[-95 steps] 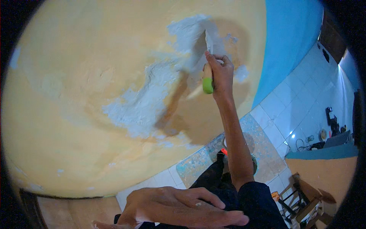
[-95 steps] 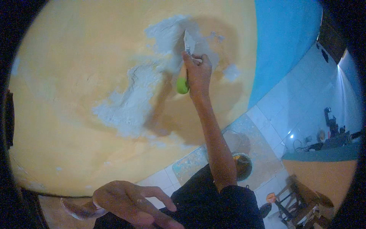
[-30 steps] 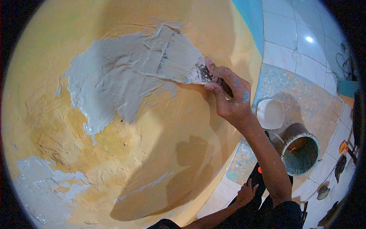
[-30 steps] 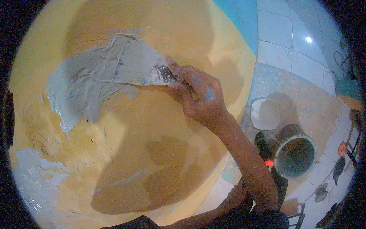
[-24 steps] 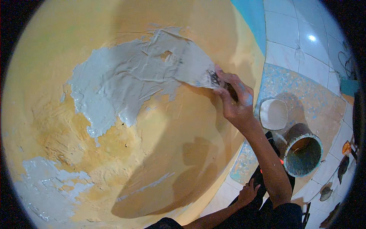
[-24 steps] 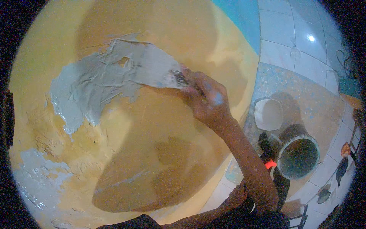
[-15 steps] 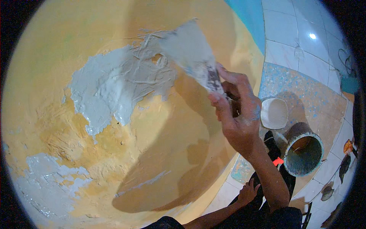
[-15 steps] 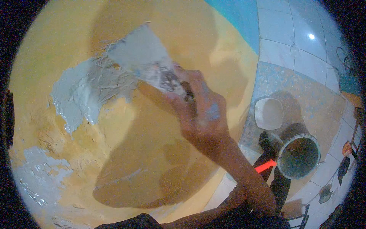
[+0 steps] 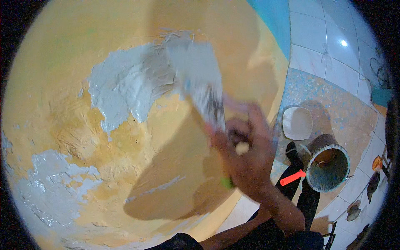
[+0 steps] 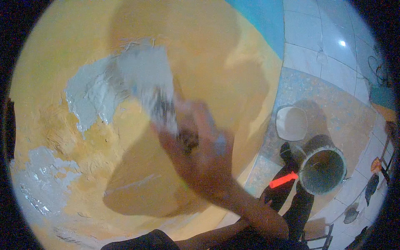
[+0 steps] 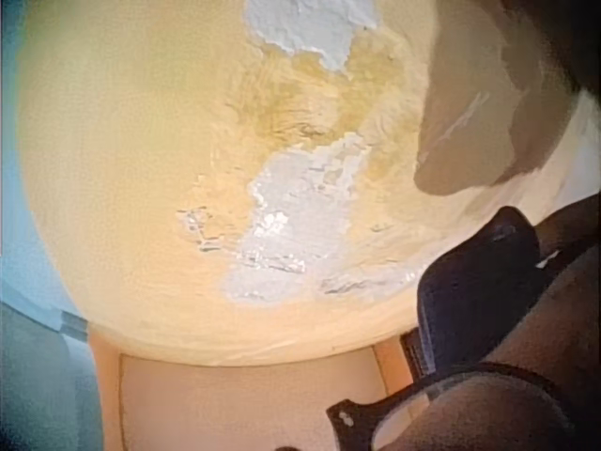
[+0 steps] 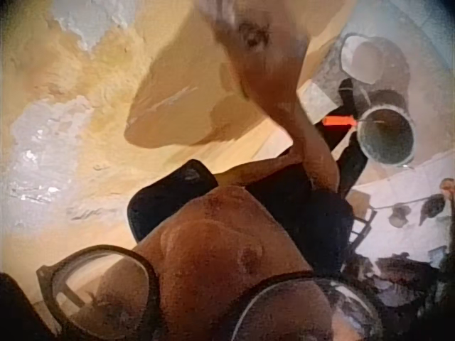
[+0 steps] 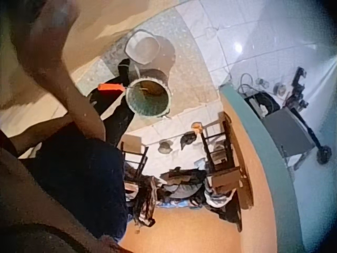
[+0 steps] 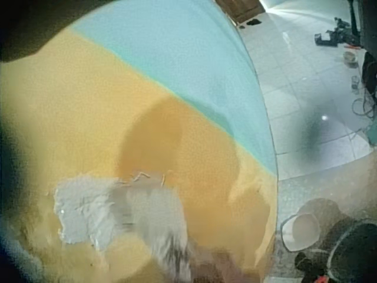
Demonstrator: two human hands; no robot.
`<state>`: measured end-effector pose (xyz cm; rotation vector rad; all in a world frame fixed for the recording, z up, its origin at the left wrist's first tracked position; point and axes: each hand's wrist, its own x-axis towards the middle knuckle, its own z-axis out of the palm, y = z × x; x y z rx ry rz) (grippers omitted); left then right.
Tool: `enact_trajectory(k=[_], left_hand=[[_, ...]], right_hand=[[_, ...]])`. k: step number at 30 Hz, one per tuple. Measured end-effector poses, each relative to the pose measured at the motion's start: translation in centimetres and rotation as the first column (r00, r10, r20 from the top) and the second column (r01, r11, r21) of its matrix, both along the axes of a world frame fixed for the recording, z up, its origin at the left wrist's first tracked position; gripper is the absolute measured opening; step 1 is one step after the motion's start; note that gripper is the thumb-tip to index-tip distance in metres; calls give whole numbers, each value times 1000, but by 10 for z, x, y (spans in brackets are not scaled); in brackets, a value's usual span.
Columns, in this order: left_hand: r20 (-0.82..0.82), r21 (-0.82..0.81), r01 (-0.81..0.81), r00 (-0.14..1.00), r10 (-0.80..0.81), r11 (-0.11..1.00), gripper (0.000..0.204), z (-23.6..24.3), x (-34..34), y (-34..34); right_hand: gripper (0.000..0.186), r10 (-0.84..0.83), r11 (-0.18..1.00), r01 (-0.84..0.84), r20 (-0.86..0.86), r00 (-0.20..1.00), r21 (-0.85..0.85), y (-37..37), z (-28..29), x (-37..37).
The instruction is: The person applies and spreads plaster onto a wall using a putty knife, then scoops more plaster from a plate to spread and smooth across the wall surface.
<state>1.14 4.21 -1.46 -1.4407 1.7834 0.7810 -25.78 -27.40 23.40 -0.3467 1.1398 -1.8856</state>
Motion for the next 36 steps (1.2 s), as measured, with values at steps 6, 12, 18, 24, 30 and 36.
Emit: enact_trajectory(k=[6,12,18,24,30,36], left_hand=[[-2,11,-19,1000,19,1000,65,4,-6,5],[-85,30,-117,989,119,993,66,5,-20,19],[-91,21,-108,990,109,994,66,7,-18,12],[43,6,54,998,-55,998,67,8,-15,-15],[-17,-121,63,998,-66,991,60,13,-22,-18],[-1,-130,68,998,-69,989,60,15,-24,-22]], right_hand=[[31,-53,997,48,-78,996,-67,-32,2,7],[37,-6,995,5,-9,1000,-103,8,21,35],[43,-8,999,0,-176,984,-46,-14,-4,5],[40,-121,990,38,-674,729,-136,-27,-59,-17],[40,-158,987,104,-678,718,-119,-20,-88,-40],[41,-130,991,70,-858,496,-110,-34,-87,-55]])
